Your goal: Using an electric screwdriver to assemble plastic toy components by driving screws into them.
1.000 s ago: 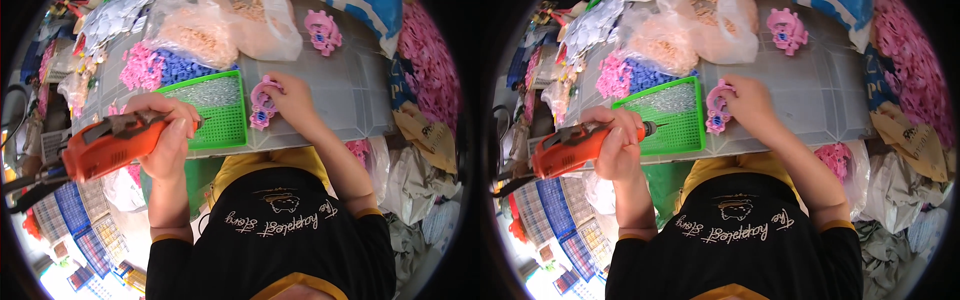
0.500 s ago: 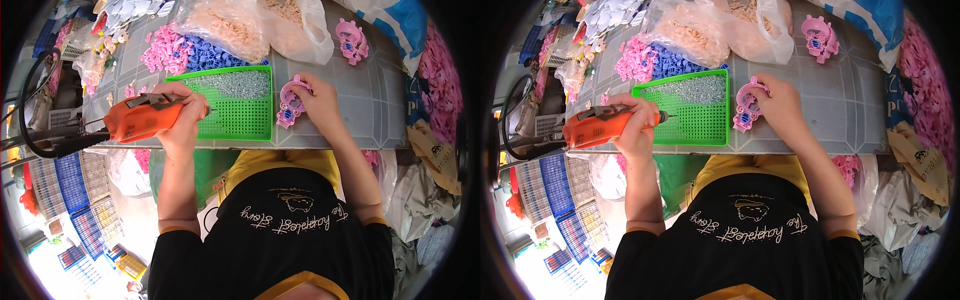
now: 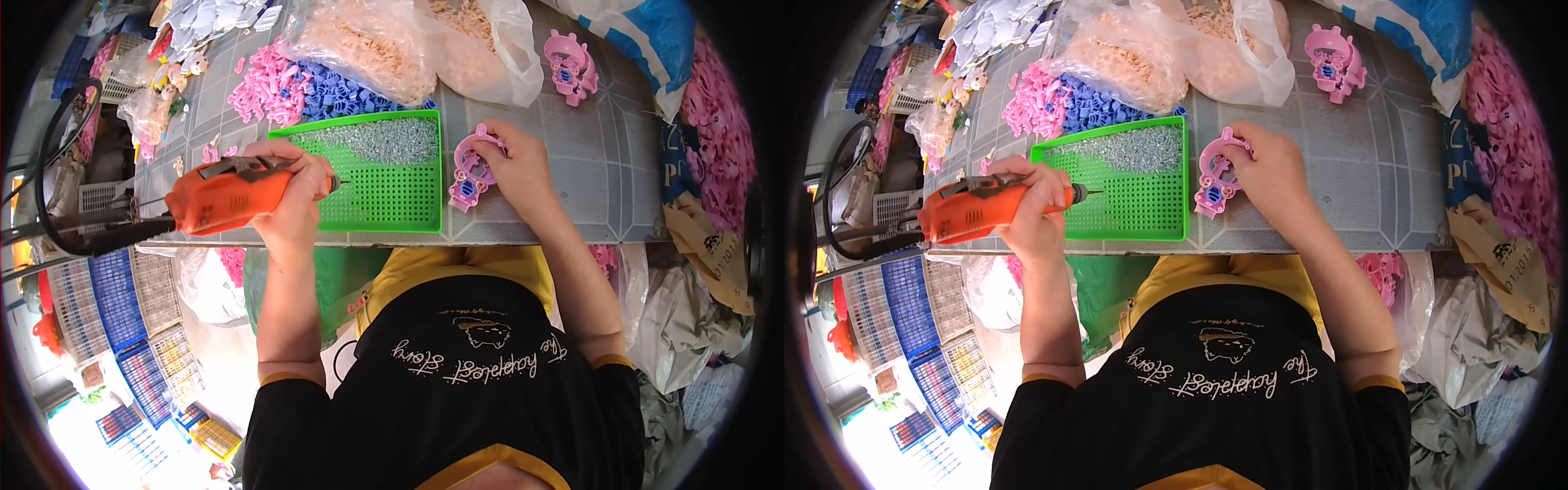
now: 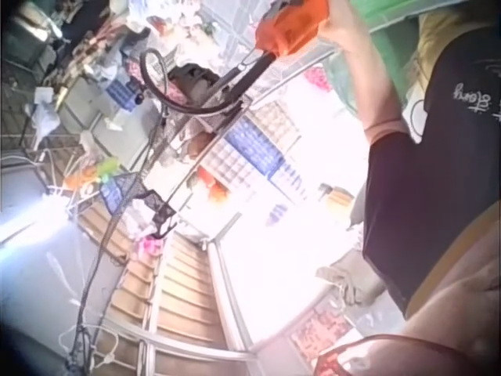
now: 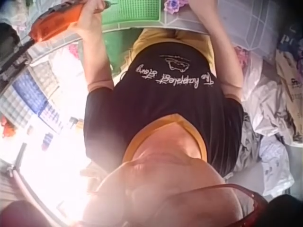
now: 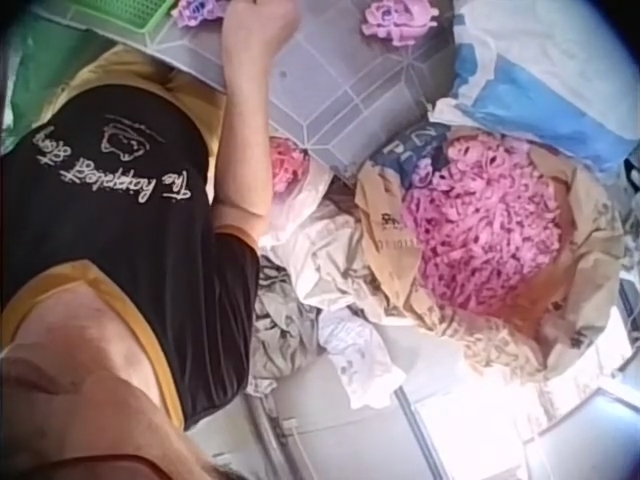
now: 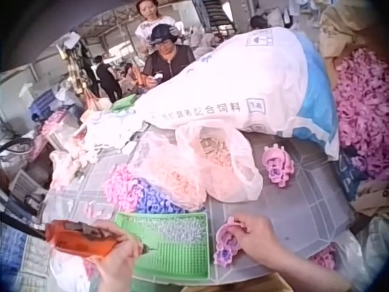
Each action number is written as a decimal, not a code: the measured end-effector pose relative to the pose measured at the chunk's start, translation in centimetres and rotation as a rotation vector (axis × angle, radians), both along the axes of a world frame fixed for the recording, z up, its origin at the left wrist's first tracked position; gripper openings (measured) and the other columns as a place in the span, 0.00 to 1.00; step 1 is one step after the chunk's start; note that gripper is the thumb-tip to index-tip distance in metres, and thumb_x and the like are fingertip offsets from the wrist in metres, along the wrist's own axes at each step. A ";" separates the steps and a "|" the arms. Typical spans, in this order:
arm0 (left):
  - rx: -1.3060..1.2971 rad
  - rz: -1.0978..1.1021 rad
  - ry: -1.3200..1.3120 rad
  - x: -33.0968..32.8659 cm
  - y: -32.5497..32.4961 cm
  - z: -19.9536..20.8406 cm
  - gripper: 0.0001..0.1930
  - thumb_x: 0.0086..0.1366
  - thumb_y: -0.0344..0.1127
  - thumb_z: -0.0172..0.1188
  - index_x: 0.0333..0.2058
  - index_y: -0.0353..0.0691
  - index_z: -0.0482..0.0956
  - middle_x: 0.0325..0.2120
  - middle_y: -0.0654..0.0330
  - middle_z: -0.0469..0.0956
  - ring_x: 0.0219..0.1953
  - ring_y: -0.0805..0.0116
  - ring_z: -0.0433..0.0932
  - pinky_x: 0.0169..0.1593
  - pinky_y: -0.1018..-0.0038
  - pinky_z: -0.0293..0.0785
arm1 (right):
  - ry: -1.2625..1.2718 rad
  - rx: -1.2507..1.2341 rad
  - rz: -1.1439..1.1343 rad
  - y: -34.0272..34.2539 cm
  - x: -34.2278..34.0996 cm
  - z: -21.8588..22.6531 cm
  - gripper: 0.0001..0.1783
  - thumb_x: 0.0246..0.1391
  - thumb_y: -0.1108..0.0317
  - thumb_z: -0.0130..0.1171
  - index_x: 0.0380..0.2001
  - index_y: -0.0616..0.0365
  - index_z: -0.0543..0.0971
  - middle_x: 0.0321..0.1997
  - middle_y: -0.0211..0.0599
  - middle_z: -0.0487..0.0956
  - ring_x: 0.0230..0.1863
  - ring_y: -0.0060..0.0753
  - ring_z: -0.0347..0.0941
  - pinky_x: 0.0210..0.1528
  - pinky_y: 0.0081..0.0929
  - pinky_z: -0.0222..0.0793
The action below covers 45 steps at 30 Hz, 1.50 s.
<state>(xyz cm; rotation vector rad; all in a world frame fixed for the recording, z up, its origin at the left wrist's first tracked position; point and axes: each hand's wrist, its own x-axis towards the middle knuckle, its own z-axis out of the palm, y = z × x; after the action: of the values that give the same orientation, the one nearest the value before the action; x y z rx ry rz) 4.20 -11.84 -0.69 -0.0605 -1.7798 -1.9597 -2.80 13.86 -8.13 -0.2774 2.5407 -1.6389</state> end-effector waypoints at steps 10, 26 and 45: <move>-0.040 -0.076 0.036 0.3 -0.5 -0.3 0.15 0.53 0.20 0.50 0.40 0.36 0.66 0.16 0.59 0.66 0.19 0.67 0.67 0.33 0.65 0.69 | -0.002 0.014 -0.020 -0.1 -0.2 0.2 0.09 0.53 0.75 0.59 0.38 0.63 0.80 0.30 0.34 0.82 0.32 0.20 0.76 0.36 0.21 0.70; 0.099 -0.391 0.268 0.0 5.2 3.5 0.13 0.52 0.21 0.56 0.38 0.35 0.68 0.17 0.56 0.70 0.19 0.66 0.70 0.30 0.63 0.71 | 0.163 0.092 -0.011 0.2 0.0 -0.2 0.10 0.51 0.69 0.61 0.37 0.60 0.80 0.31 0.46 0.81 0.30 0.41 0.78 0.34 0.31 0.71; 0.079 -0.665 0.110 -3.0 11.5 0.3 0.10 0.54 0.22 0.55 0.35 0.37 0.67 0.18 0.58 0.69 0.20 0.66 0.70 0.31 0.65 0.70 | 0.143 0.047 -0.030 0.6 0.0 0.3 0.09 0.49 0.68 0.59 0.33 0.59 0.81 0.27 0.48 0.80 0.29 0.48 0.78 0.31 0.37 0.70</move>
<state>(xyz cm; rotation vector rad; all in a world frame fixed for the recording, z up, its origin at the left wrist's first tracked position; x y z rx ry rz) 1.15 -0.37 -0.41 -0.8090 -1.7440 -2.4031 -2.78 14.44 -7.87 -0.3667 2.6955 -1.6220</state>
